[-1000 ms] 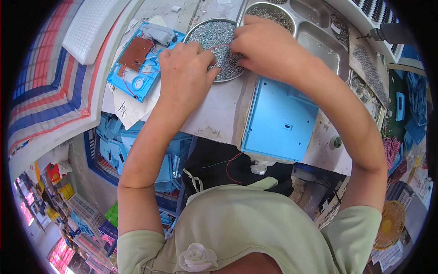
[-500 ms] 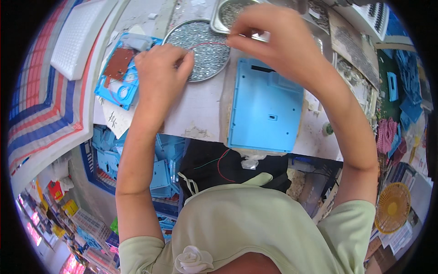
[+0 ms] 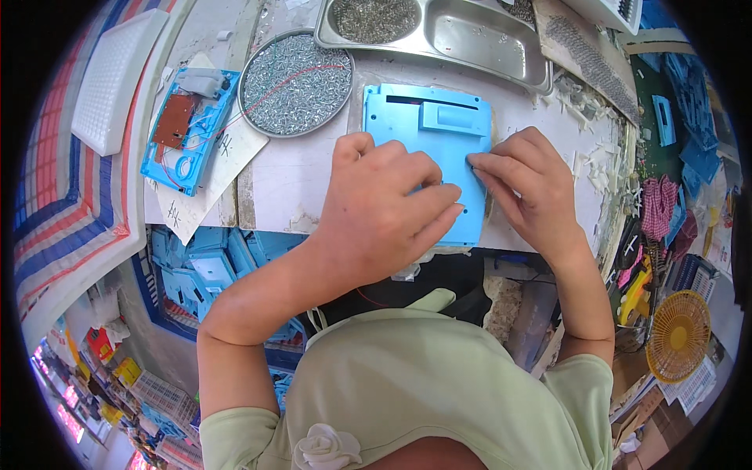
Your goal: Assembling a blue plastic electronic device by installing circuit boards and soldering wires.
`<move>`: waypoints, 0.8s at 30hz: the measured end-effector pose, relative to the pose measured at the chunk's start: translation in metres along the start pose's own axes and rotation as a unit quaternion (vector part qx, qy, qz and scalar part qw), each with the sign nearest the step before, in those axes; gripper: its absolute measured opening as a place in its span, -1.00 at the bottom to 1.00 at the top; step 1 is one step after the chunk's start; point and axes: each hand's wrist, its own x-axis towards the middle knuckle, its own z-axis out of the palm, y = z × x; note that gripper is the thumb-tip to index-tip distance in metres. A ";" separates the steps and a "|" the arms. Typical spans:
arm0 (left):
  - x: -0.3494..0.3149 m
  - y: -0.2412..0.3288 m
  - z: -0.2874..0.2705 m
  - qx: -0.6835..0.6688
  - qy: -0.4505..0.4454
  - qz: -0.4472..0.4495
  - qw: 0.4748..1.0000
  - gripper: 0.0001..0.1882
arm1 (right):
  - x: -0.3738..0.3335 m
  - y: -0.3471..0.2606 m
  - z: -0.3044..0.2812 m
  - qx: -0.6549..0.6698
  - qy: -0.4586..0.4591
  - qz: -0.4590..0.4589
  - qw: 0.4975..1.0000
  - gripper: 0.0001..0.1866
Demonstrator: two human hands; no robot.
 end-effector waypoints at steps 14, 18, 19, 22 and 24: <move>-0.001 -0.003 0.025 0.095 -0.053 0.139 0.984 -0.67 | -0.007 0.008 -0.020 0.015 0.003 0.024 1.000 -0.71; 0.000 -0.004 0.012 0.071 -0.070 0.093 0.991 -0.68 | -0.007 0.016 -0.034 0.008 0.018 0.042 0.999 -0.69; 0.001 -0.007 0.005 0.066 -0.060 0.077 0.993 -0.68 | -0.007 0.019 -0.038 0.007 0.026 0.050 0.998 -0.69; -0.007 -0.053 -0.019 0.117 0.088 0.041 0.988 -0.75 | -0.002 0.041 -0.056 -0.004 0.143 0.053 0.988 -0.72; -0.003 -0.080 -0.047 0.246 0.036 -0.105 0.963 -0.83 | 0.006 0.072 -0.073 0.010 0.281 0.060 0.958 -0.75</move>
